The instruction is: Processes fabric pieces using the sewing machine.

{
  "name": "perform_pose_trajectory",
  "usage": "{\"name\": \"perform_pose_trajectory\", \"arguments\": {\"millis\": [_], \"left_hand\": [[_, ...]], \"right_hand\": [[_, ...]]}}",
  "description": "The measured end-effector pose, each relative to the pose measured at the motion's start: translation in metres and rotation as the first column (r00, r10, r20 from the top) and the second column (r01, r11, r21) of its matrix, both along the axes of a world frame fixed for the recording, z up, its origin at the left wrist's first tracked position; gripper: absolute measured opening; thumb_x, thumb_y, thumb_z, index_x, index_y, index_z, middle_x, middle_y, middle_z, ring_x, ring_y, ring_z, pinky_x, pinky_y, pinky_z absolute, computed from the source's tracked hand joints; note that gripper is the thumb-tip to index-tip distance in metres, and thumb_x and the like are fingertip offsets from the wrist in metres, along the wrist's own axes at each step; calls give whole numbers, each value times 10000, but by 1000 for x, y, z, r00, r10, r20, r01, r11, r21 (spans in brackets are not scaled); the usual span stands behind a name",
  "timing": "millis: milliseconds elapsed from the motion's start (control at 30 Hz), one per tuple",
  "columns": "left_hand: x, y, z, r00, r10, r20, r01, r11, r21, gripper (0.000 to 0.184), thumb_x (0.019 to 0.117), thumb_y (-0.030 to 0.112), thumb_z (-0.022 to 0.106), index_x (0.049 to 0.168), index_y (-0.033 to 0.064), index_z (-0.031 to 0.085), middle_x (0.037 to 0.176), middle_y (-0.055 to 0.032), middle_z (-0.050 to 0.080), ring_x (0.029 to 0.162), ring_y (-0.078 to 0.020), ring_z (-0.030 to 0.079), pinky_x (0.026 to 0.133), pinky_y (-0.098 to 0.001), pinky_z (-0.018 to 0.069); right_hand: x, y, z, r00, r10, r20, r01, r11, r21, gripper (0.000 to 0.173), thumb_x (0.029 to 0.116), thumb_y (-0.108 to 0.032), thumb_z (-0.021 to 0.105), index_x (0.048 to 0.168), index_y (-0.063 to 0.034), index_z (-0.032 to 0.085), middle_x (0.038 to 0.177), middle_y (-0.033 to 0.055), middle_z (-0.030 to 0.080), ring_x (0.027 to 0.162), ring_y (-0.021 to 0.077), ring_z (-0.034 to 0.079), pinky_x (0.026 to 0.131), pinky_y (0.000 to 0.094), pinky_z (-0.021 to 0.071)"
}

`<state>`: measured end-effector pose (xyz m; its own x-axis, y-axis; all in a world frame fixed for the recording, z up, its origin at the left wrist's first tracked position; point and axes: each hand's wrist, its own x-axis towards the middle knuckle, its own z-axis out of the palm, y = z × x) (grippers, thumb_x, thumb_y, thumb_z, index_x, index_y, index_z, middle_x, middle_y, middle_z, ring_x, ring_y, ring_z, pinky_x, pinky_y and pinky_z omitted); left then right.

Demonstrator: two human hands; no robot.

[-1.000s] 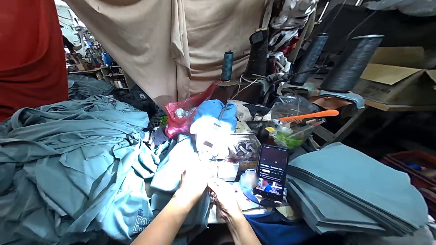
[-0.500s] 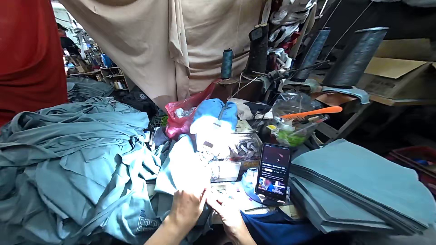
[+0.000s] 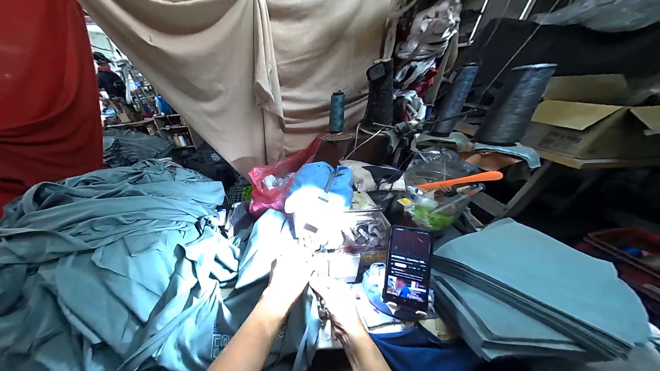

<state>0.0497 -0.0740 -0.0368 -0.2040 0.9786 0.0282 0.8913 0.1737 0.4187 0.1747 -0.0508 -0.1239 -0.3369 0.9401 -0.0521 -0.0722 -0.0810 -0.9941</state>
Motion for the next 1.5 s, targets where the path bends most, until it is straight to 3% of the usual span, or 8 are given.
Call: {"name": "perform_pose_trajectory", "arguments": {"millis": [133, 267, 433, 733, 1167, 1267, 1367, 1500], "left_hand": [[-15, -45, -15, 998, 34, -47, -28, 992, 127, 341, 995, 340, 606, 1015, 39, 765, 1031, -160, 741, 1011, -333, 714, 891, -543, 561], [-47, -86, -72, 999, 14, -41, 8, 870, 494, 232, 907, 300, 715, 903, 81, 790, 892, -81, 757, 816, -258, 739, 726, -489, 610], [-40, -103, -101, 959, -170, 228, -71, 633, 771, 112, 864, 238, 780, 905, 138, 810, 939, 25, 768, 947, -44, 702, 917, -247, 570], [-6, -99, -97, 936, -350, 39, 195, 605, 772, 78, 926, 240, 739, 950, 212, 808, 903, 54, 740, 918, -40, 645, 914, -271, 492], [-19, -98, -100, 830, -539, -146, 451, 492, 744, 107, 965, 143, 691, 985, 115, 793, 905, -21, 722, 924, -120, 642, 895, -265, 509], [-18, -97, -113, 848, -473, -239, 454, 414, 789, 125, 981, 225, 698, 1037, 141, 772, 1004, -12, 733, 1023, -135, 640, 973, -284, 486], [-20, -87, -128, 904, -193, -383, 427, 465, 776, 376, 940, 561, 654, 1176, 270, 623, 1233, 29, 625, 1251, -146, 532, 1150, -350, 331], [-20, -62, -113, 889, 48, -455, 338, 601, 724, 421, 698, 137, 722, 1101, 243, 781, 1006, -110, 740, 960, -349, 693, 901, -631, 468]], "right_hand": [[23, -24, -12, 1000, 7, 23, -8, 997, 76, 136, 922, -134, 717, 812, -55, 724, 682, -39, 634, 596, 27, 559, 585, 227, 483], [49, -52, -22, 1000, 5, -26, -2, 994, 106, 54, 892, -65, 726, 851, -39, 751, 731, -40, 697, 646, 0, 615, 623, 193, 519], [59, -64, -23, 992, 102, -73, -94, 989, 116, 61, 921, -77, 700, 897, -41, 743, 781, -27, 700, 683, 19, 626, 643, 193, 532], [48, -71, -13, 973, 114, -202, -118, 993, -10, 41, 892, -12, 705, 855, -20, 721, 750, 10, 700, 665, 58, 641, 640, 214, 547], [47, -70, -21, 962, 150, -228, -148, 989, 23, 75, 923, -73, 695, 890, -29, 746, 827, 26, 735, 806, 96, 704, 818, 279, 593], [43, -70, -18, 971, 83, -226, -79, 997, 25, 56, 894, -43, 730, 840, -31, 740, 786, 16, 717, 763, 67, 679, 774, 247, 580], [42, -69, -13, 971, 60, -233, -53, 998, 37, 68, 894, -36, 724, 829, -22, 735, 766, 21, 710, 736, 76, 674, 745, 250, 580], [40, -71, -25, 999, 36, -25, -32, 992, 120, 91, 884, 0, 678, 796, -25, 685, 720, 5, 702, 674, 83, 703, 682, 253, 615]]}}
